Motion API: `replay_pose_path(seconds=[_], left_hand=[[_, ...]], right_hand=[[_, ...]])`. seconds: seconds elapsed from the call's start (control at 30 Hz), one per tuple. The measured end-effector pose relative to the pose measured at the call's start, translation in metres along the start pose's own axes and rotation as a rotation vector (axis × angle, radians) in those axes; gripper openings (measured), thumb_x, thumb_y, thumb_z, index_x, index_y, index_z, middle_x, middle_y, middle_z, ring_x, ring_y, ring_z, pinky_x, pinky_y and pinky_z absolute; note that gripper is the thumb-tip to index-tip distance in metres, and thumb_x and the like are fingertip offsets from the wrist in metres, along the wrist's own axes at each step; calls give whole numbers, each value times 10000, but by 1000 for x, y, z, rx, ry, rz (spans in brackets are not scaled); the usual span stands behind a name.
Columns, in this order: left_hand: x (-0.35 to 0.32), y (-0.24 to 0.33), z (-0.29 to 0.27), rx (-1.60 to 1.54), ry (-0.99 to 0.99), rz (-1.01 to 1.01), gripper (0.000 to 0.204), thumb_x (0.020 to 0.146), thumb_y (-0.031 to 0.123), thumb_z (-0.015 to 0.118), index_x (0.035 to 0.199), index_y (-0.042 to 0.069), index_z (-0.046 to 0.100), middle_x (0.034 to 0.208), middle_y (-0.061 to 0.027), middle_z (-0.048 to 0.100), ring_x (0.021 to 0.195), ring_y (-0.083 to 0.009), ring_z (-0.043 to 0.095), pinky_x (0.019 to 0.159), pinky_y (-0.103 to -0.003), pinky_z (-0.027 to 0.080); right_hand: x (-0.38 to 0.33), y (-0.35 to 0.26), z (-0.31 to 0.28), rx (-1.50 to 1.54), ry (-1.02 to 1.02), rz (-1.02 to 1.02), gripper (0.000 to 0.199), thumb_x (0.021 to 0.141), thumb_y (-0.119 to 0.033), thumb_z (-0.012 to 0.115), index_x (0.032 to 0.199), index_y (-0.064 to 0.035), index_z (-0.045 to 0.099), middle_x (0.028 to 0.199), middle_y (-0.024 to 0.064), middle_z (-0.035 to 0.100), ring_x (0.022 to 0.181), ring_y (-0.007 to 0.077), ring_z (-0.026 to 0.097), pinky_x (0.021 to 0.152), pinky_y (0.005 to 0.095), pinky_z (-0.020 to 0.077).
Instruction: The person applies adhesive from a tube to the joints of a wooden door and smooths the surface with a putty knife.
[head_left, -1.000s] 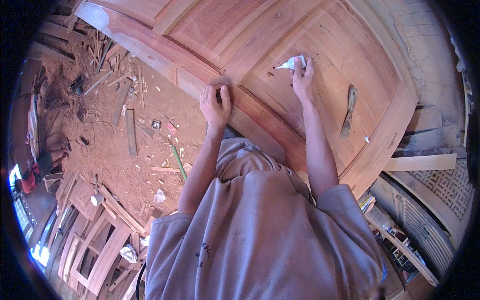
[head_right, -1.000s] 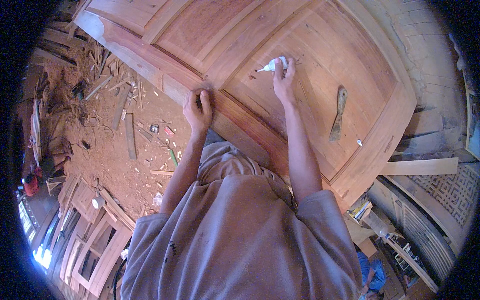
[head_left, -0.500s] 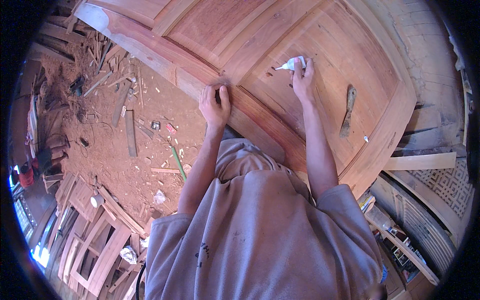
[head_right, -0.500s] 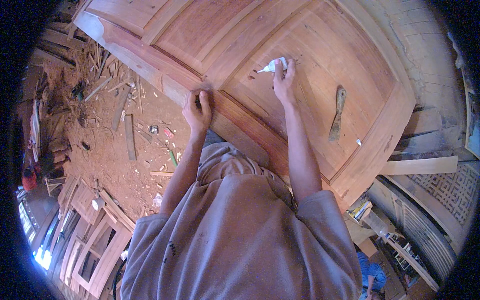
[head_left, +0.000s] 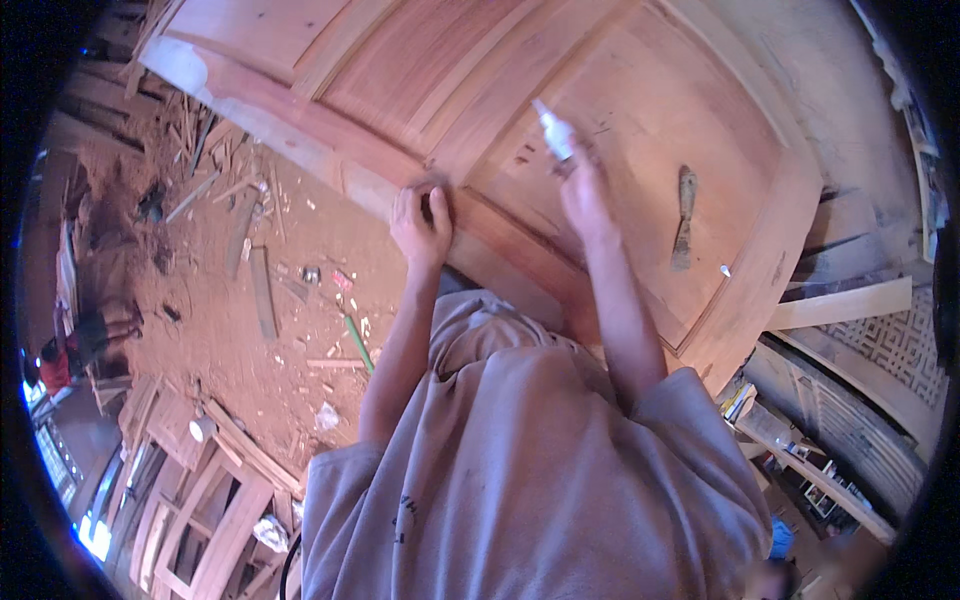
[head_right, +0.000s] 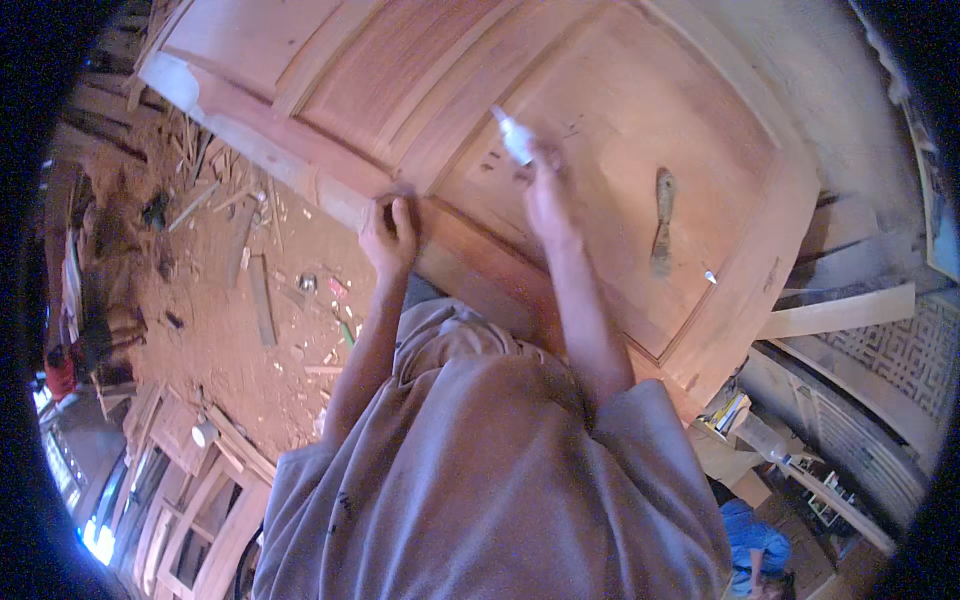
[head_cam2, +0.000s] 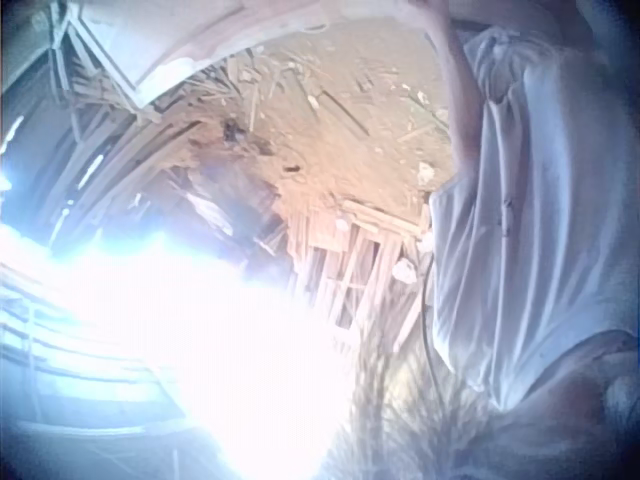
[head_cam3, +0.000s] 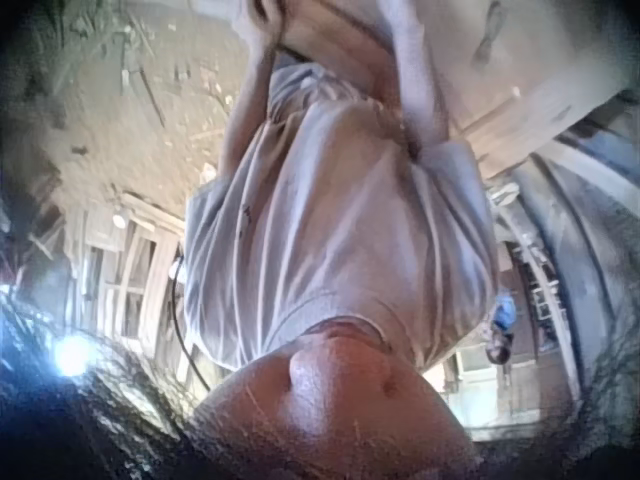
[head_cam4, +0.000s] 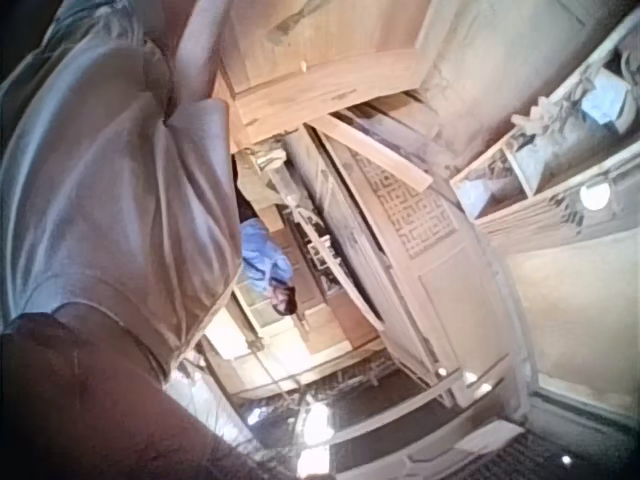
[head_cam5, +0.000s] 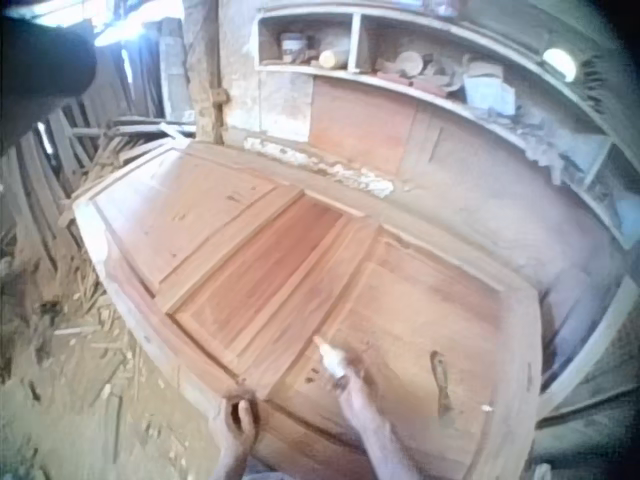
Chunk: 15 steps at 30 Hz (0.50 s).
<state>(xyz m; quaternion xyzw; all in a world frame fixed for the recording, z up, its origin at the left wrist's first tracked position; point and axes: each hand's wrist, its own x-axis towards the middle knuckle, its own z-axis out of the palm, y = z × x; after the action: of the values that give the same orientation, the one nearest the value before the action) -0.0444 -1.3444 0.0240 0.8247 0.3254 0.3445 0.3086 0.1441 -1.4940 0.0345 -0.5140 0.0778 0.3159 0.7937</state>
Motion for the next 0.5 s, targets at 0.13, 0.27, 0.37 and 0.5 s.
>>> replay_pose_path(seconds=[0.13,0.27,0.37,0.5], left_hand=[[-3,-1,0,-42,-6,-1,134,907,159,590,908,26,611,911,-146,645,871,-340,608,793,-423,469],[-2,20,-7,-261,-15,13,192,930,194,556,963,17,622,911,-150,642,888,-340,600,824,-427,458],[-3,76,2,-602,-270,-299,324,979,287,534,1016,-23,618,871,-97,638,793,-161,586,693,-323,469],[-8,82,-11,-666,-441,-547,368,990,294,541,1100,-52,600,916,-59,639,811,-97,569,693,-271,471]], right_hand=[[-40,26,15,358,-143,221,235,943,-253,627,1108,-95,572,962,18,616,767,106,561,665,265,465],[-81,34,43,300,-191,252,217,951,-255,614,1042,-65,564,912,32,590,718,118,551,633,276,495],[-83,47,29,4,-280,172,240,975,-257,574,1085,-44,582,955,38,612,816,128,591,675,272,515],[-102,33,51,-44,-369,-2,214,966,-210,583,1095,-40,600,955,59,620,836,123,603,698,277,523]])
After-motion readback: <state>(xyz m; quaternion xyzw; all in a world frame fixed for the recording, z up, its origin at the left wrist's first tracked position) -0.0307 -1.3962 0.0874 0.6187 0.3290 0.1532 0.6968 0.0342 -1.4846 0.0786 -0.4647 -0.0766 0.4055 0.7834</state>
